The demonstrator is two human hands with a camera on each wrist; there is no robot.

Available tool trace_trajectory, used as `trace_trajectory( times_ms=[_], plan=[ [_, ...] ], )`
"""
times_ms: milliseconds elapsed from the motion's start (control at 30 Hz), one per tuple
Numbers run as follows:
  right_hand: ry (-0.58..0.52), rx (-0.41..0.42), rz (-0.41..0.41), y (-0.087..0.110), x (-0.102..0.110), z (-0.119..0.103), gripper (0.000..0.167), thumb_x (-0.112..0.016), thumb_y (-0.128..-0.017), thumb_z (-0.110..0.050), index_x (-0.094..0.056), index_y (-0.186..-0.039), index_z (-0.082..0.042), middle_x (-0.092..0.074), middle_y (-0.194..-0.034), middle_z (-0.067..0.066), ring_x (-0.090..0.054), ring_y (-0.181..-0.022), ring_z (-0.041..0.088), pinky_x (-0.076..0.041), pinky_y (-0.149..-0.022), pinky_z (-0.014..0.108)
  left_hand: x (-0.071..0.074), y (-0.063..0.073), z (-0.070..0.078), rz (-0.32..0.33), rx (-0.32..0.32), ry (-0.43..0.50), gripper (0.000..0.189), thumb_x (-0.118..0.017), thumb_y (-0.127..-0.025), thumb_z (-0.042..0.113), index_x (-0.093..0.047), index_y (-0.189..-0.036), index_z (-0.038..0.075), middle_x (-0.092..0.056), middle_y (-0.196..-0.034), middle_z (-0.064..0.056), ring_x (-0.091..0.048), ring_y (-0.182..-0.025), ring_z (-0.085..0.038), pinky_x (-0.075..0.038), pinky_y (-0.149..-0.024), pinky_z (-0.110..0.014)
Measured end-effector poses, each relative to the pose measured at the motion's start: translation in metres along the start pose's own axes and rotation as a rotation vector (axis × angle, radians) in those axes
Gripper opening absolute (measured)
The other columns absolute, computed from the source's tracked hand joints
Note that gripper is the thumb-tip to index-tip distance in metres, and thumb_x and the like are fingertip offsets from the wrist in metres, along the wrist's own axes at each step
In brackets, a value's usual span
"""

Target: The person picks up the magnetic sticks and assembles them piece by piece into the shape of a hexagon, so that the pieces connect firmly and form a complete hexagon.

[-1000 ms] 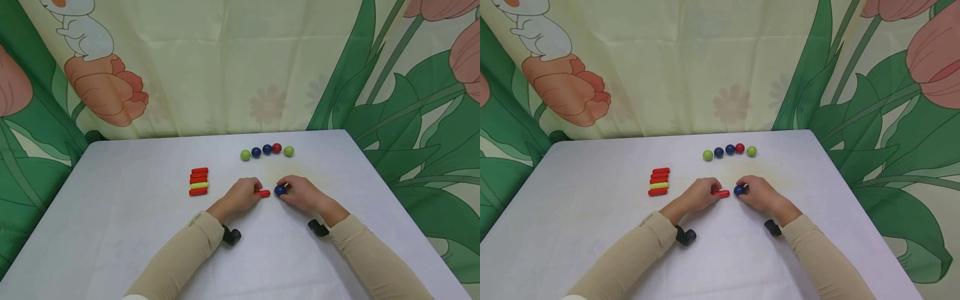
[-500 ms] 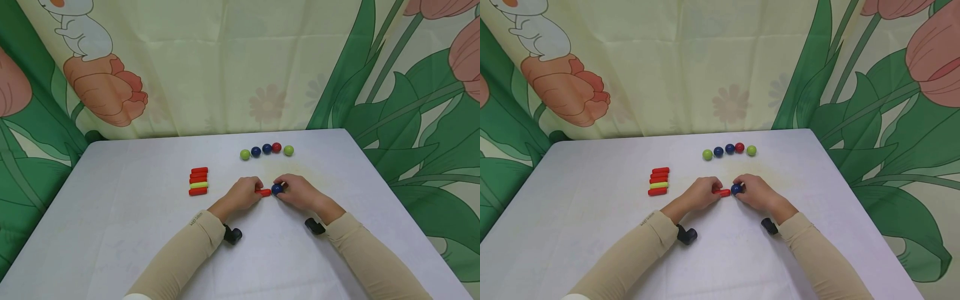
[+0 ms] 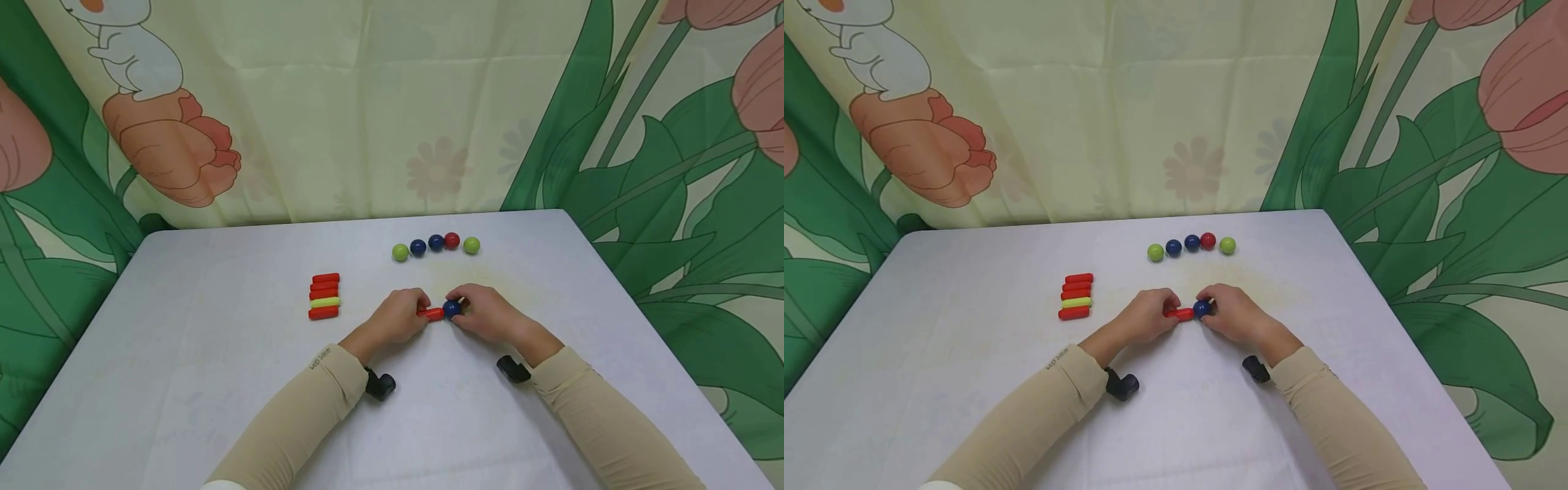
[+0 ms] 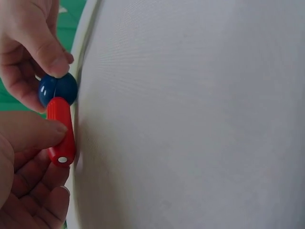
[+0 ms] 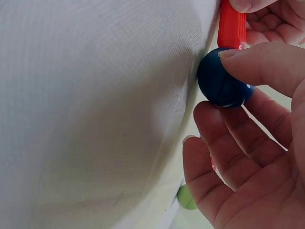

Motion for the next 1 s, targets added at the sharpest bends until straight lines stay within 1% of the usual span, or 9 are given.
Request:
trace_trajectory(
  times_ms=[133,400,567,800,900,1000],
  plan=[
    [0.006,0.003,-0.002,0.0001,0.0002,0.0000,0.042,-0.074,-0.090,-0.010,-0.060,-0.129,-0.001,-0.062,-0.119,0.013,-0.057,-0.101,0.026,-0.050,-0.095,0.044,0.0003,-0.0006,0.0003,0.001,-0.001,-0.001,0.024,-0.072,-0.091,0.010,-0.067,-0.114,0.006,-0.062,-0.091,0.000,-0.056,-0.085,-0.018,-0.049,-0.082,-0.028],
    [0.021,0.014,-0.001,-0.0002,-0.0004,-0.0006,0.042,-0.075,-0.090,-0.012,-0.061,-0.128,-0.001,-0.062,-0.120,0.013,-0.057,-0.101,0.027,-0.050,-0.095,0.045,-0.0005,-0.0018,0.0005,0.007,-0.036,-0.019,0.023,-0.071,-0.091,0.008,-0.067,-0.113,0.005,-0.062,-0.091,-0.001,-0.056,-0.084,-0.017,-0.048,-0.081,-0.027],
    [0.026,0.028,-0.002,0.0008,0.0000,-0.0012,0.043,-0.075,-0.090,-0.013,-0.060,-0.129,-0.001,-0.062,-0.123,0.014,-0.057,-0.103,0.027,-0.048,-0.097,0.047,0.0004,-0.0006,0.0025,0.007,-0.045,-0.020,0.023,-0.071,-0.091,0.008,-0.067,-0.114,0.004,-0.063,-0.093,-0.002,-0.056,-0.085,-0.017,-0.049,-0.083,-0.028],
    [0.020,0.043,0.003,0.0013,0.0000,-0.0035,0.044,-0.077,-0.090,-0.016,-0.061,-0.129,-0.002,-0.062,-0.123,0.013,-0.057,-0.101,0.027,-0.049,-0.096,0.045,0.0009,-0.0003,0.0044,0.019,-0.079,-0.014,0.022,-0.071,-0.091,0.008,-0.067,-0.112,0.004,-0.064,-0.093,-0.002,-0.057,-0.085,-0.018,-0.049,-0.083,-0.029],
    [0.017,0.043,0.006,0.0009,-0.0012,-0.0033,0.044,-0.077,-0.090,-0.018,-0.061,-0.129,-0.002,-0.061,-0.125,0.014,-0.056,-0.105,0.028,-0.048,-0.098,0.046,0.0006,-0.0005,0.0043,0.022,-0.089,-0.007,0.022,-0.071,-0.092,0.008,-0.067,-0.113,0.004,-0.064,-0.092,-0.002,-0.057,-0.085,-0.017,-0.049,-0.083,-0.028],
    [0.017,0.041,0.009,0.0002,-0.0024,-0.0028,0.044,-0.076,-0.090,-0.019,-0.061,-0.128,-0.003,-0.061,-0.128,0.015,-0.056,-0.113,0.031,-0.046,-0.101,0.049,0.0002,-0.0013,0.0035,0.023,-0.091,0.002,0.022,-0.072,-0.092,0.009,-0.067,-0.113,0.004,-0.064,-0.092,-0.002,-0.057,-0.085,-0.017,-0.049,-0.083,-0.028]
  ],
)
Point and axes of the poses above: each hand's wrist, its own y-axis away from the middle knuckle, its own x-axis out of the back of the hand, z = x × y, the point moved 8 cm from there along -y, towards the middle knuckle
